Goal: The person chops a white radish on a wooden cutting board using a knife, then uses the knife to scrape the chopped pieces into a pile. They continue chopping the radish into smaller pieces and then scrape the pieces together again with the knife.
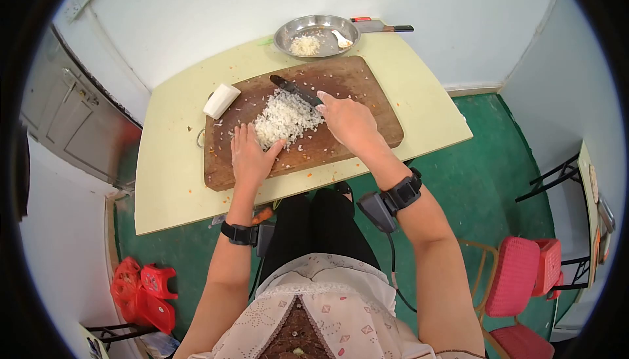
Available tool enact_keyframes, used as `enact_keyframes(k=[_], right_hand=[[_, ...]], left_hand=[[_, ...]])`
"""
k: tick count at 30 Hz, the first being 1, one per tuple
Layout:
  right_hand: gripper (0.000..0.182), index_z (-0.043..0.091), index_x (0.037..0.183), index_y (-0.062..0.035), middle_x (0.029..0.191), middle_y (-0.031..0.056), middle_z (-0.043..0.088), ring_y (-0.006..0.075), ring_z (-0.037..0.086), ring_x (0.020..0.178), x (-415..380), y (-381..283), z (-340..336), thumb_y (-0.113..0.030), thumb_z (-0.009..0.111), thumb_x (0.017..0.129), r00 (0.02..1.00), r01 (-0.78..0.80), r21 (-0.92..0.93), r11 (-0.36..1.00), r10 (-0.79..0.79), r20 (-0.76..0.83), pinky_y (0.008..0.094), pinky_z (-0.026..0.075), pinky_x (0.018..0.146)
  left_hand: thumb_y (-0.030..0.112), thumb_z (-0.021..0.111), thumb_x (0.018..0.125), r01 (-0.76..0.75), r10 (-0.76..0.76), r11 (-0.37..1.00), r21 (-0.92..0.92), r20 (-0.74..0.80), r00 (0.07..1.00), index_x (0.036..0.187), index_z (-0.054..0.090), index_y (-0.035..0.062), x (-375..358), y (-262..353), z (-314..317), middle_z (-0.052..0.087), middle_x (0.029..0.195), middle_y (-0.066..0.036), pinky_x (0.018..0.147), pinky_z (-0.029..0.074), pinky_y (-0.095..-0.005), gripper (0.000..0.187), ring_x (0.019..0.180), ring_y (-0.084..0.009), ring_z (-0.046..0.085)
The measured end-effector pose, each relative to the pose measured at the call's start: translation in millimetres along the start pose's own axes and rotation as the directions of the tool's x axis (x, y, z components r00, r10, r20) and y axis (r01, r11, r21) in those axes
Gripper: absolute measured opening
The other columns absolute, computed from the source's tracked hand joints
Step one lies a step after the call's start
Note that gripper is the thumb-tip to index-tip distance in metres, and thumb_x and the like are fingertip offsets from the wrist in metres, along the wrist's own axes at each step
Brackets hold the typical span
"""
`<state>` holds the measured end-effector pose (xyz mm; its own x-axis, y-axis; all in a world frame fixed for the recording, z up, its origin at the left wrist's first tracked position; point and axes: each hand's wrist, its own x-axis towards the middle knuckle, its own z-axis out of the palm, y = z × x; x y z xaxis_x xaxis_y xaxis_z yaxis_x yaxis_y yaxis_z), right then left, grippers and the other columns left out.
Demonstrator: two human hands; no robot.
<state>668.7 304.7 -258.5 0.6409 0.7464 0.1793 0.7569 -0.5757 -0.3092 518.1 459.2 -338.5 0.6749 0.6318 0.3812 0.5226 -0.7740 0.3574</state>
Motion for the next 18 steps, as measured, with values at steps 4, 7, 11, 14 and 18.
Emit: enact_keyframes(k=[4, 7, 11, 14, 18], right_hand=[[0.037, 0.051, 0.125, -0.0121, 0.088, 0.0199, 0.065, 0.0368, 0.062, 0.083, -0.9, 1.2, 0.5, -0.031, 0.044, 0.094, 0.999, 0.004, 0.023, 1.0, -0.002, -0.053, 0.0469, 0.05, 0.072], [0.038, 0.051, 0.126, -0.0122, 0.088, 0.02, 0.065, 0.0368, 0.062, 0.083, 1.4, 5.5, 1.3, -0.031, 0.044, 0.094, 1.0, -0.009, -0.007, 1.0, 0.009, -0.016, 0.047, 0.049, 0.072], [0.038, 0.051, 0.126, -0.0123, 0.088, 0.02, 0.065, 0.037, 0.062, 0.084, 3.7, -0.3, -12.2, -0.031, 0.044, 0.094, 0.998, -0.054, 0.028, 0.998, 0.054, -0.01, 0.0471, 0.049, 0.072], [0.038, 0.05, 0.127, -0.0132, 0.087, 0.0201, 0.065, 0.0374, 0.062, 0.083, 3.6, 0.6, -5.4, -0.032, 0.043, 0.094, 0.999, -0.022, 0.033, 0.999, 0.023, -0.022, 0.0475, 0.049, 0.073], [0.038, 0.051, 0.127, -0.0175, 0.084, 0.0217, 0.064, 0.039, 0.061, 0.08, 8.3, 11.3, 5.3, -0.035, 0.043, 0.095, 0.999, -0.009, 0.018, 1.0, 0.01, -0.036, 0.0479, 0.048, 0.071]], left_hand=[[0.056, 0.062, 0.077, -0.011, 0.011, 1.0, 0.01, -0.008, 1.0, 0.128, 0.04, -0.0129, -1.5, -0.6, 2.1, 0.039, 0.135, -0.029, 0.11, 0.022, -0.0443, 0.089, 0.132, -0.0398, 0.029], [0.056, 0.062, 0.077, -0.003, 0.003, 1.0, 0.007, 0.002, 1.0, 0.127, 0.04, -0.0131, -0.9, 0.4, -0.1, 0.039, 0.135, -0.029, 0.11, 0.022, -0.0443, 0.089, 0.131, -0.0399, 0.03], [0.056, 0.062, 0.077, -0.01, 0.01, 1.0, -0.005, -0.015, 1.0, 0.127, 0.04, -0.0131, -2.1, -0.9, 2.1, 0.039, 0.135, -0.029, 0.11, 0.022, -0.0444, 0.088, 0.131, -0.0398, 0.03], [0.055, 0.062, 0.077, -0.015, 0.015, 1.0, 0.007, -0.003, 1.0, 0.128, 0.04, -0.0129, -2.1, -0.4, 0.7, 0.039, 0.135, -0.028, 0.11, 0.022, -0.0446, 0.088, 0.131, -0.0397, 0.03], [0.055, 0.062, 0.077, -0.009, 0.009, 1.0, -0.003, -0.016, 1.0, 0.128, 0.041, -0.0125, -0.7, -1.0, 1.1, 0.039, 0.135, -0.028, 0.11, 0.022, -0.0447, 0.087, 0.131, -0.0396, 0.03]])
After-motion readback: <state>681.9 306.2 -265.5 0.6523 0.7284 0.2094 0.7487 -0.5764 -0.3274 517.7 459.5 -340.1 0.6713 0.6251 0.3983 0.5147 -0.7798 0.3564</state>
